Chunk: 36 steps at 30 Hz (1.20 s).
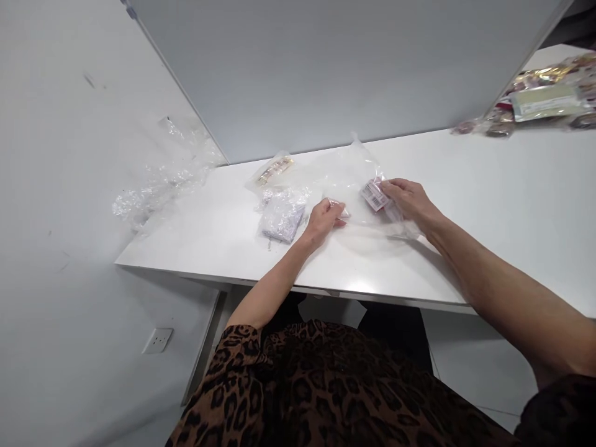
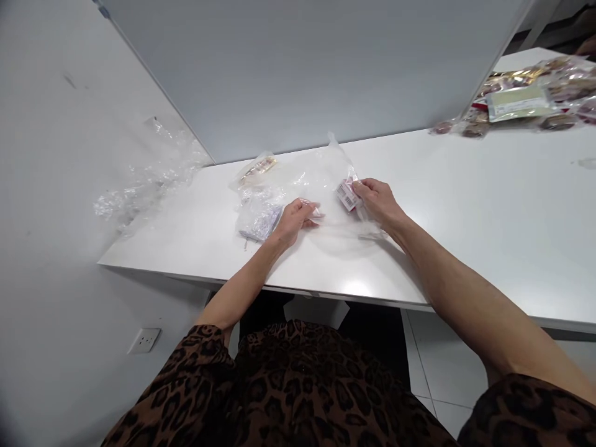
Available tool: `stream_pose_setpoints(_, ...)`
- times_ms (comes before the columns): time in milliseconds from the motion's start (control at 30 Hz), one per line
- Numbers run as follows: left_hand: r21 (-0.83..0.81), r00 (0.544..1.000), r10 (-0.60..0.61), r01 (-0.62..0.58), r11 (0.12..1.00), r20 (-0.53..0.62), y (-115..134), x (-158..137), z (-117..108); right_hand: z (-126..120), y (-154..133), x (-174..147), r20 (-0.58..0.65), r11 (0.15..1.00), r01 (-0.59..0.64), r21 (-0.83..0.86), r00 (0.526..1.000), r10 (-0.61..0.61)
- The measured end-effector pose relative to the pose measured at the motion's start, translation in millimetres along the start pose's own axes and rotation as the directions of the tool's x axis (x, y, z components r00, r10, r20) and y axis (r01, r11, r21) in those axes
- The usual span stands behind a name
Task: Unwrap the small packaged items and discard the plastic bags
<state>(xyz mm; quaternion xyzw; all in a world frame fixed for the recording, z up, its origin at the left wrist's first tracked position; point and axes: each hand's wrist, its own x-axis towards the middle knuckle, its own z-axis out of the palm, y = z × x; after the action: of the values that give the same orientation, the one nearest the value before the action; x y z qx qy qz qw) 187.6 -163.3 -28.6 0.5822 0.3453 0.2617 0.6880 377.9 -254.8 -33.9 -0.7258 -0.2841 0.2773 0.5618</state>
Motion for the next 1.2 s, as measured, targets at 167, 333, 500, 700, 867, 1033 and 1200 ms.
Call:
stream_pose_setpoints(167, -0.115, 0.998, 0.059, -0.059, 0.992, 0.001, 0, -8, -14, -14, 6, 13, -0.076, 0.989, 0.126, -0.075, 0.988, -0.132)
stream_pose_setpoints(333, -0.112, 0.987, 0.147, -0.139, 0.984, 0.067, -1, -19, -26, -6, 3, -5, 0.273, 0.838, 0.478, -0.263, 0.870, -0.411)
stream_pose_setpoints(500, -0.080, 0.984, 0.180, -0.178, 0.981, 0.016, -1, -38, -34, 13, 14, -15, 0.517, 0.562, 0.644, -0.520, 0.760, -0.393)
stream_pose_setpoints(700, -0.039, 0.986, 0.084, -0.091, 0.995, -0.146, -28, -66, -48, 24, 14, -29, 0.592, 0.362, 0.724, -0.587, 0.689, -0.419)
stream_pose_setpoints(867, 0.037, 0.971, 0.099, -0.093, 0.995, -0.218, -39, -81, -53, 32, 9, -33, 0.514, 0.349, 0.640, -0.684, 0.763, -0.392)
stream_pose_setpoints(1033, 0.044, 0.975, 0.054, -0.045, 0.998, -0.217, -35, -94, -49, 17, 22, -8, 0.409, 0.491, 0.553, -0.673, 0.832, -0.375)
stream_pose_setpoints(1200, 0.063, 0.975, 0.098, -0.087, 0.994, -0.201, -18, -121, -53, -6, 36, 15, 0.202, 0.651, 0.424, -0.629, 0.898, -0.390)
